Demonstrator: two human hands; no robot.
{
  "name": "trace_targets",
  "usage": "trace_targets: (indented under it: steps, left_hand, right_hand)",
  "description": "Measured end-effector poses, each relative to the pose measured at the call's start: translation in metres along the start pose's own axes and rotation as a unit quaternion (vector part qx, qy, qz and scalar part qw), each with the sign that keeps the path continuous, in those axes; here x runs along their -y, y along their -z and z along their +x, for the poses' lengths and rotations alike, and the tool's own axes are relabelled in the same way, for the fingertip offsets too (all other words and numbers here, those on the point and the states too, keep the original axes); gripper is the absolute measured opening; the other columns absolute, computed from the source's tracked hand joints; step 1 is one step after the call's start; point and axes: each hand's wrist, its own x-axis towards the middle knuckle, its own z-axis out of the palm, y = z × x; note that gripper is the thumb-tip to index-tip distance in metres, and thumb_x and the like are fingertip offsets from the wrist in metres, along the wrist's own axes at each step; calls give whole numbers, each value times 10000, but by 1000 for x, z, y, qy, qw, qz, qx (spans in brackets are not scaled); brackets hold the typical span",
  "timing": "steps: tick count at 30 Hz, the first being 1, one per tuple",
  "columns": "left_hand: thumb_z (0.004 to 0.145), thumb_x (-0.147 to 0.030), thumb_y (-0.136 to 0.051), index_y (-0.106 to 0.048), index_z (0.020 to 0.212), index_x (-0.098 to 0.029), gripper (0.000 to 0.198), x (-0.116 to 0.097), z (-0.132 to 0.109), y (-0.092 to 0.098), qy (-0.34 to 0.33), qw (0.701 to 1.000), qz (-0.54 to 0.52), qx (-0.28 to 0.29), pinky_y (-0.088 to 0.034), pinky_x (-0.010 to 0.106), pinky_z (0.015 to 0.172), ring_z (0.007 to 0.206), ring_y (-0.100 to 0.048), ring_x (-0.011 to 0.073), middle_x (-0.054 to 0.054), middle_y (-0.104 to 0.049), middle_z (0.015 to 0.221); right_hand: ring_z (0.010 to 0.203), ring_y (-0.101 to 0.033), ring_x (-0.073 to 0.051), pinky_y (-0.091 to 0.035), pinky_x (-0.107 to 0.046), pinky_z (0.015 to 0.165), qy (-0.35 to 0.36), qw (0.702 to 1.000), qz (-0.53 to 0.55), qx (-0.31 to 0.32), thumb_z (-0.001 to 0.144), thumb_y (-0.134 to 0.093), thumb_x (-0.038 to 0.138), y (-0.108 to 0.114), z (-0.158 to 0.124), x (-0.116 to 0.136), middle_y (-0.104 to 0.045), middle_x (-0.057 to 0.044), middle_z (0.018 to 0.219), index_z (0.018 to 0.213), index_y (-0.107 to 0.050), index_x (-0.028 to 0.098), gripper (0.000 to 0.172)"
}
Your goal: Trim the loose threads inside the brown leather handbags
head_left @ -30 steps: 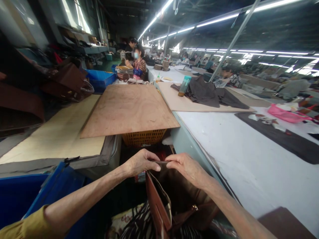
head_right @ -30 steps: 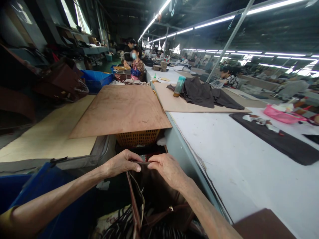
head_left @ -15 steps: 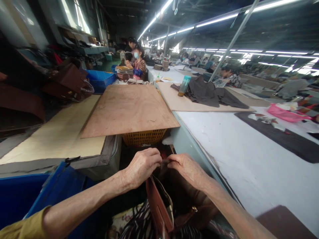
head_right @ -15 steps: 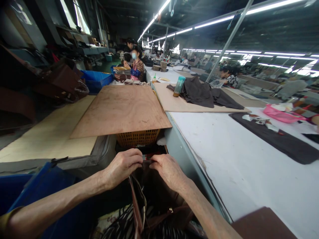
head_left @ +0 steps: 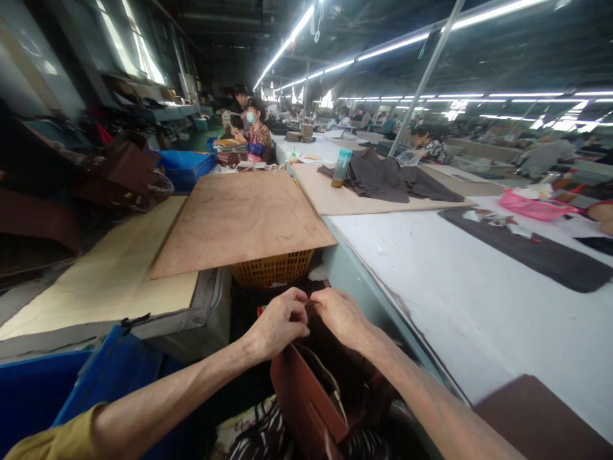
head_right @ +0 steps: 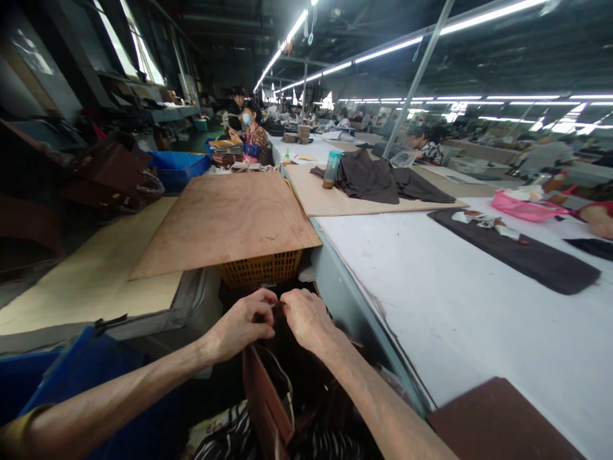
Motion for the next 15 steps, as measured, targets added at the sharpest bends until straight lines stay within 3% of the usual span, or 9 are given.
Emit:
trace_targets:
  steps: [2, 4, 8, 12, 15]
  left_hand:
    - [632, -121, -585, -540, 546, -145, 100, 3, 0, -2, 52, 998, -38, -19, -397, 273, 808, 880, -532, 162, 14, -534, 1007]
    - [640, -113, -547, -505, 544, -146, 110, 5, -1, -2, 56, 996, -38, -63, -393, 271, 802, 867, -534, 156, 15, -537, 993]
    - [653, -84, -462, -440, 541, -155, 135, 4, -4, -4, -8, 991, 4, -134, -403, 250, 758, 836, -530, 140, 25, -540, 992]
    - [661, -48, -424, -415, 562, -161, 150, 1, -3, -6, -64, 989, 21, -134, -409, 253, 762, 829, -526, 131, 34, -542, 1030]
    - [680, -22, -419, -406, 576, -168, 179, 1, -3, -5, -112, 984, 47, -131, -405, 262, 759, 847, -498, 142, 25, -566, 914]
  right_hand:
    - [750, -564, -152, -328, -232, 632, 16, 1000, 9, 7, 804, -445, 197, 2, -1, -1, -652, -11, 770, 825, -656, 227, 214]
    - [750, -572, -140, -340, -216, 641, 35, 999, 25, 24, 810, -463, 220, 6, -3, -2, -657, 10, 771, 857, -653, 241, 196]
    - [746, -586, -146, -357, -219, 660, 66, 996, 49, 46, 818, -490, 262, 12, -5, -3, -678, 6, 791, 871, -664, 233, 185]
    - [769, -596, -161, -364, -234, 663, 56, 997, 33, 40, 846, -465, 318, 10, -3, -5, -690, -4, 822, 870, -677, 240, 228]
    - [776, -602, -162, -369, -236, 665, 56, 998, 31, 29, 848, -465, 324, 5, 0, -10, -692, -1, 818, 866, -677, 252, 224]
